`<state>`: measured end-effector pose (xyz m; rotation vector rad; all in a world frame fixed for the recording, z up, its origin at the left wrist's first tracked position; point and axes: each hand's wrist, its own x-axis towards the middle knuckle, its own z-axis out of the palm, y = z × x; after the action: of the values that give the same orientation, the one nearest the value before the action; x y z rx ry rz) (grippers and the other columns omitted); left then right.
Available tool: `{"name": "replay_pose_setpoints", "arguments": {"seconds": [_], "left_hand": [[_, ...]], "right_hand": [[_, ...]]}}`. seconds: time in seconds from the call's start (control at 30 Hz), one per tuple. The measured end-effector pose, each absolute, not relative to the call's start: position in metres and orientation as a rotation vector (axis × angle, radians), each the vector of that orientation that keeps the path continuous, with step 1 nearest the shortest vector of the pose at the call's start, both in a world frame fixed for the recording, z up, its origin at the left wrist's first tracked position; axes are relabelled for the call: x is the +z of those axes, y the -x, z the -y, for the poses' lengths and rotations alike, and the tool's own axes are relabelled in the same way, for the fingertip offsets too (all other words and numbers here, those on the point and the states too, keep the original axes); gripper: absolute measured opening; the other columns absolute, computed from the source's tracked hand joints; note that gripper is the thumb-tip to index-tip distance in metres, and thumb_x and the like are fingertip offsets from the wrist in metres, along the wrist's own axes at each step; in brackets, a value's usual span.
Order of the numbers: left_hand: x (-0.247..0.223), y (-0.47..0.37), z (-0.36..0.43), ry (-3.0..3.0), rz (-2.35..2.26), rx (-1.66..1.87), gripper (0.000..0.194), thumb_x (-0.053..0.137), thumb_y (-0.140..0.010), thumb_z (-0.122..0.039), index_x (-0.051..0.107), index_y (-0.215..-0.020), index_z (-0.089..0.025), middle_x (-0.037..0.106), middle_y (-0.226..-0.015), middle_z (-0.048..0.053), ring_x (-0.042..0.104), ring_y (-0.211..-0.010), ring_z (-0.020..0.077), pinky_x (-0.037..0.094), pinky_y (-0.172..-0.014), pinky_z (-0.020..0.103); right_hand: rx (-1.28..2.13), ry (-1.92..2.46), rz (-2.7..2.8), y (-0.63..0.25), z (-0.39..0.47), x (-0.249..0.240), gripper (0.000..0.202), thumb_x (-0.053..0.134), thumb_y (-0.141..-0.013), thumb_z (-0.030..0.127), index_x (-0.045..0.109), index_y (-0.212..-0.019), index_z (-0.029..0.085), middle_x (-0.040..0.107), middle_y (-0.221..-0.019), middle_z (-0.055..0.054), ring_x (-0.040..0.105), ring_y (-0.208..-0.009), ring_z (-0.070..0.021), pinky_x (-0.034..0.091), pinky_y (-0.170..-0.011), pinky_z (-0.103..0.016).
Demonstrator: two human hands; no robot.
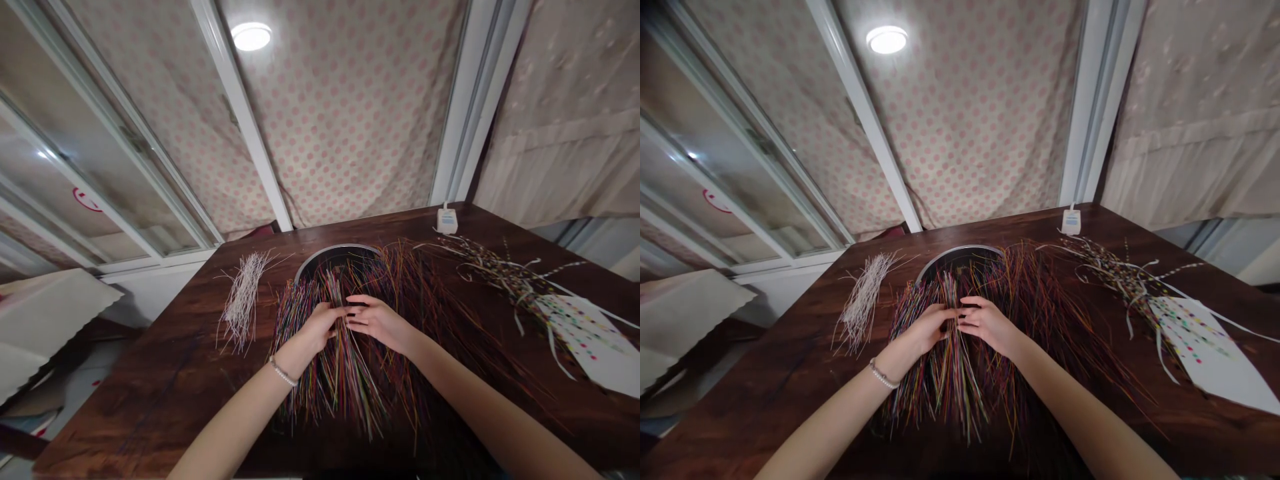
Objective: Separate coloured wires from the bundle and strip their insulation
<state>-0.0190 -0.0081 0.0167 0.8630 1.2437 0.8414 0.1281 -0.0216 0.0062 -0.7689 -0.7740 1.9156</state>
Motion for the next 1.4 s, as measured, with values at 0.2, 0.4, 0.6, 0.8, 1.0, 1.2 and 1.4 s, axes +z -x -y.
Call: {"name": "replay_pose_setpoints", "arguments": {"seconds": [0.2, 0.4, 0.6, 0.8, 1.0, 1.2, 1.4], "left_hand": [[0.003, 0.029, 0.004, -0.970, -1.271, 0.873, 0.025, 0.064, -0.053, -0.015, 0.058, -0.077, -0.012, 0.057, -0.058, 0.001, 0.053, -0.053, 0.0126, 0.037, -0.052, 0.024], [-0.006, 0.037, 0.005, -0.846, -1.122, 1.104, 0.022, 0.059, -0.058, -0.017, 0.062, -0.080, -0.012, 0.060, -0.064, 0.001, 0.054, -0.061, 0.0122, 0.040, -0.060, 0.024], [-0.006, 0.044, 0.005, -0.874, -0.918, 1.228, 0.011, 0.055, -0.061, -0.016, 0.061, -0.071, -0.013, 0.064, -0.077, 0.004, 0.057, -0.078, 0.0151, 0.039, -0.079, 0.027], [-0.003, 0.047, 0.008, -0.701, -0.809, 1.208, 0.007, 0.052, -0.067, -0.017, 0.056, -0.072, -0.013, 0.064, -0.075, 0.005, 0.059, -0.075, 0.0170, 0.042, -0.079, 0.032], [-0.003, 0.043, 0.007, -0.614, -0.728, 1.138, 0.017, 0.053, -0.076, -0.019, 0.052, -0.092, -0.014, 0.064, -0.082, 0.008, 0.063, -0.077, 0.0196, 0.045, -0.080, 0.039], [-0.005, 0.041, 0.006, -0.656, -0.663, 1.157, 0.024, 0.054, -0.079, -0.019, 0.050, -0.102, -0.015, 0.061, -0.104, 0.012, 0.055, -0.103, 0.0213, 0.038, -0.094, 0.037], [0.000, 0.042, 0.009, -0.734, -0.569, 0.984, 0.039, 0.058, -0.076, -0.016, 0.047, -0.113, -0.017, 0.052, -0.121, 0.015, 0.047, -0.113, 0.0243, 0.035, -0.095, 0.041]], "right_hand": [[1.940, 0.756, 0.886, -0.131, 0.020, 0.009, 0.049, 0.055, -0.062, 0.004, 0.049, -0.108, 0.019, 0.057, -0.111, -0.013, 0.062, -0.091, -0.0226, 0.041, -0.090, -0.045], [1.736, 1.022, 1.062, -0.135, 0.014, 0.001, 0.043, 0.049, -0.065, 0.006, 0.049, -0.105, 0.019, 0.059, -0.110, -0.012, 0.063, -0.089, -0.0207, 0.045, -0.085, -0.044], [1.797, 0.945, 1.207, -0.130, 0.007, -0.016, 0.036, 0.054, -0.064, 0.009, 0.056, -0.098, 0.017, 0.065, -0.097, -0.010, 0.064, -0.086, -0.0194, 0.044, -0.088, -0.039], [1.283, 1.174, 1.377, -0.140, -0.006, -0.023, 0.025, 0.051, -0.067, 0.011, 0.063, -0.089, 0.017, 0.065, -0.097, -0.009, 0.062, -0.089, -0.0203, 0.045, -0.087, -0.038], [1.367, 1.100, 1.555, -0.127, 0.008, -0.011, 0.022, 0.052, -0.076, 0.027, 0.061, -0.090, 0.013, 0.066, -0.083, -0.007, 0.065, -0.073, -0.0167, 0.053, -0.069, -0.032], [1.378, 1.200, 1.662, -0.110, 0.025, -0.009, 0.032, 0.063, -0.067, 0.031, 0.058, -0.092, 0.012, 0.064, -0.063, -0.002, 0.059, -0.048, -0.0119, 0.045, -0.043, -0.021], [1.392, 1.199, 1.645, -0.113, 0.022, -0.009, 0.019, 0.057, -0.070, 0.030, 0.061, -0.070, 0.012, 0.061, -0.056, -0.002, 0.053, -0.042, -0.0088, 0.042, -0.038, -0.019]]}}
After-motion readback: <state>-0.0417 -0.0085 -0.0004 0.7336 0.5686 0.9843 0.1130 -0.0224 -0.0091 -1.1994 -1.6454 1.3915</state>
